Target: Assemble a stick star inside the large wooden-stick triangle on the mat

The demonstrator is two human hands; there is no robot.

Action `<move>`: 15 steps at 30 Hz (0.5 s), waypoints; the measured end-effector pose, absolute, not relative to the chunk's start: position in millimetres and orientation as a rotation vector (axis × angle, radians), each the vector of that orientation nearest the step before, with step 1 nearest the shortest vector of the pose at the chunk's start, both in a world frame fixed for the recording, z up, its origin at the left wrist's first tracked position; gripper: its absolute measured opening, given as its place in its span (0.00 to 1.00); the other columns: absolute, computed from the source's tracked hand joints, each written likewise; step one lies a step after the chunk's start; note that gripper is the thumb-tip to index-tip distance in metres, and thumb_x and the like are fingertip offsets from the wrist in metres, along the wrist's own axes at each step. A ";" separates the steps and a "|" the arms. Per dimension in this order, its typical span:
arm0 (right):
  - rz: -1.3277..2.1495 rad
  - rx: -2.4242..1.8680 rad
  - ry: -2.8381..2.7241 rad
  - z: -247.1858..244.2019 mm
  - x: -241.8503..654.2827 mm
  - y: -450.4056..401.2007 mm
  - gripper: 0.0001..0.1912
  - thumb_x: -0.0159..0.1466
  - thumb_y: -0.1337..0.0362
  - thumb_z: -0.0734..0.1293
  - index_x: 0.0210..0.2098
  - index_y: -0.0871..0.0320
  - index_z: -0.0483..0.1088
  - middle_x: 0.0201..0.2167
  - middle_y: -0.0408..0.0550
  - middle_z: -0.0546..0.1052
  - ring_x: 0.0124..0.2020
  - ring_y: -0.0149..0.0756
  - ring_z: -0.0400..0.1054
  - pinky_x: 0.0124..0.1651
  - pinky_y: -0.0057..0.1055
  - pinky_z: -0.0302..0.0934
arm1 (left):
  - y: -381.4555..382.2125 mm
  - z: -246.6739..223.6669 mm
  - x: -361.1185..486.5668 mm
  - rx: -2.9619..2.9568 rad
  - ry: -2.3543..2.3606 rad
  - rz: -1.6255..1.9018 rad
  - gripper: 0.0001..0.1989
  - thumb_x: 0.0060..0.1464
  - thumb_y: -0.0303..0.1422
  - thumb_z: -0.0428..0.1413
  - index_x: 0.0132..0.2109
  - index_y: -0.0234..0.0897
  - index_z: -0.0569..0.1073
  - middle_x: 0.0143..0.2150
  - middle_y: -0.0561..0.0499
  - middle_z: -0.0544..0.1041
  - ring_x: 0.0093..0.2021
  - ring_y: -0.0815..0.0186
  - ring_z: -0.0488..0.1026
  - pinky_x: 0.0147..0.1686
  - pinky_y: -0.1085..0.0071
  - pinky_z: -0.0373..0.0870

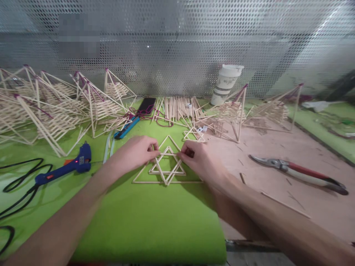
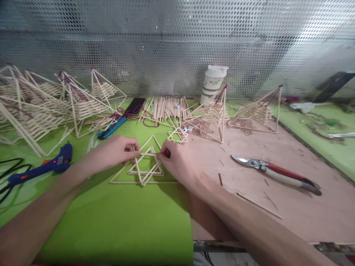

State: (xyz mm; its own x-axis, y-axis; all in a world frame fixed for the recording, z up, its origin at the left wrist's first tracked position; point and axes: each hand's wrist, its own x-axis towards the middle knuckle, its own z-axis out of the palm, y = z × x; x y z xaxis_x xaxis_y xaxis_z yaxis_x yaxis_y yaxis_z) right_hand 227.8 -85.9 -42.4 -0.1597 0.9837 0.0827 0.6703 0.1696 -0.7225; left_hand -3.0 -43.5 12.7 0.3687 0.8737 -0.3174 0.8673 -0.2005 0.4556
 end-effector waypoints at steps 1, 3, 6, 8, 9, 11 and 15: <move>0.738 -1.553 -1.900 -42.2 227.9 -85.9 0.07 0.70 0.68 0.71 0.34 0.58 0.75 0.26 0.43 0.79 0.24 0.32 0.70 0.25 0.28 0.63 | -43.5 12.8 -2.9 2.069 1.501 0.017 0.10 0.67 0.37 0.60 0.42 0.37 0.82 0.32 0.50 0.85 0.26 0.65 0.77 0.25 0.72 0.62; 0.728 -1.545 -1.904 -41.7 228.0 -86.0 0.07 0.70 0.68 0.71 0.34 0.58 0.75 0.26 0.43 0.80 0.24 0.32 0.70 0.25 0.28 0.62 | -43.3 12.8 -3.0 2.075 1.505 0.025 0.09 0.66 0.37 0.60 0.42 0.37 0.82 0.32 0.51 0.85 0.26 0.65 0.77 0.25 0.72 0.62; 0.703 -1.554 -1.911 -40.6 227.5 -86.4 0.07 0.70 0.69 0.72 0.33 0.58 0.75 0.26 0.43 0.80 0.24 0.32 0.71 0.26 0.28 0.63 | -42.7 11.7 -3.8 2.084 1.499 0.034 0.09 0.66 0.37 0.60 0.41 0.38 0.82 0.33 0.51 0.85 0.25 0.66 0.76 0.24 0.72 0.61; 0.699 -1.569 -1.915 -39.9 226.9 -86.7 0.07 0.69 0.70 0.72 0.34 0.59 0.75 0.27 0.44 0.80 0.25 0.32 0.72 0.27 0.28 0.64 | -42.2 10.4 -4.7 2.098 1.491 0.041 0.09 0.66 0.38 0.60 0.41 0.38 0.82 0.32 0.51 0.85 0.25 0.66 0.76 0.24 0.71 0.61; 0.701 -1.573 -1.916 -39.5 226.7 -86.8 0.07 0.69 0.70 0.72 0.33 0.59 0.76 0.27 0.44 0.80 0.24 0.32 0.71 0.26 0.28 0.63 | -42.0 9.8 -5.2 2.109 1.484 0.047 0.09 0.66 0.38 0.60 0.41 0.38 0.82 0.32 0.51 0.85 0.25 0.66 0.76 0.24 0.71 0.61; 0.698 -1.571 -1.917 -39.0 226.3 -86.5 0.07 0.69 0.70 0.72 0.33 0.59 0.75 0.26 0.43 0.80 0.24 0.31 0.70 0.26 0.28 0.62 | -41.6 8.8 -5.8 2.119 1.481 0.054 0.10 0.66 0.39 0.60 0.41 0.38 0.82 0.32 0.51 0.85 0.25 0.65 0.77 0.24 0.71 0.61; 0.680 -1.547 -1.916 -38.4 227.1 -86.0 0.07 0.69 0.70 0.72 0.33 0.59 0.75 0.25 0.42 0.79 0.23 0.30 0.68 0.25 0.27 0.59 | -41.4 8.7 -5.6 2.105 1.499 0.044 0.10 0.66 0.39 0.60 0.41 0.38 0.82 0.32 0.51 0.85 0.25 0.65 0.76 0.24 0.70 0.61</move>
